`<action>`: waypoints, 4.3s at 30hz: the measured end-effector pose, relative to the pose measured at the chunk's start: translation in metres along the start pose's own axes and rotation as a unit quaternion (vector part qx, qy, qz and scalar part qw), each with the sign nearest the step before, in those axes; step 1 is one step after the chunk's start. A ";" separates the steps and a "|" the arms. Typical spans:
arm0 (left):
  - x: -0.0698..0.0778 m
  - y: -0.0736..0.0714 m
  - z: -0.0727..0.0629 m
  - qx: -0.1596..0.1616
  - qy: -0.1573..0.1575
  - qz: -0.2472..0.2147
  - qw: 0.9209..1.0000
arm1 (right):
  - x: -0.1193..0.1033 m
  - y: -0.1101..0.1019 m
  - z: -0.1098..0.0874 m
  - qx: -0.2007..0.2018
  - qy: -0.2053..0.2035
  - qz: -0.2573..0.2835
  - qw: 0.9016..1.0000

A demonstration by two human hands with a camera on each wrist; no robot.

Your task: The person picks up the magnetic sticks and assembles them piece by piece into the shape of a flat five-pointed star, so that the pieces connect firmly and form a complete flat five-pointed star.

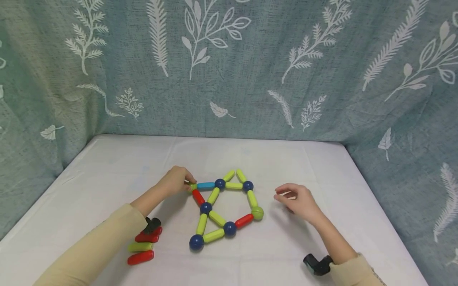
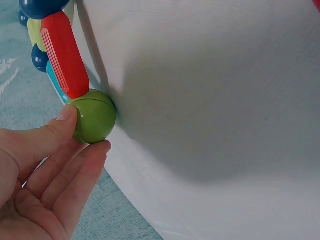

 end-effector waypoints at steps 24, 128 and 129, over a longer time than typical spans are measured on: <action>0.002 -0.002 0.000 0.011 0.007 -0.003 1.000 | 0.069 -0.041 0.017 -0.090 0.055 -0.004 0.994; 0.002 -0.003 -0.001 0.015 0.001 -0.008 1.000 | -0.075 0.087 0.146 -0.171 0.051 -0.161 0.971; 0.002 -0.003 -0.001 0.015 0.000 -0.008 1.000 | -0.075 0.088 0.146 -0.172 0.051 -0.161 0.971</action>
Point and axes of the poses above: each hand's wrist, its own z-axis towards the middle knuckle, its own y-axis out of the palm, x = y × z, the point moved 7 cm from there along z, towards the middle knuckle, and after that the axes turned 12 degrees about y, right-handed, at the moved point
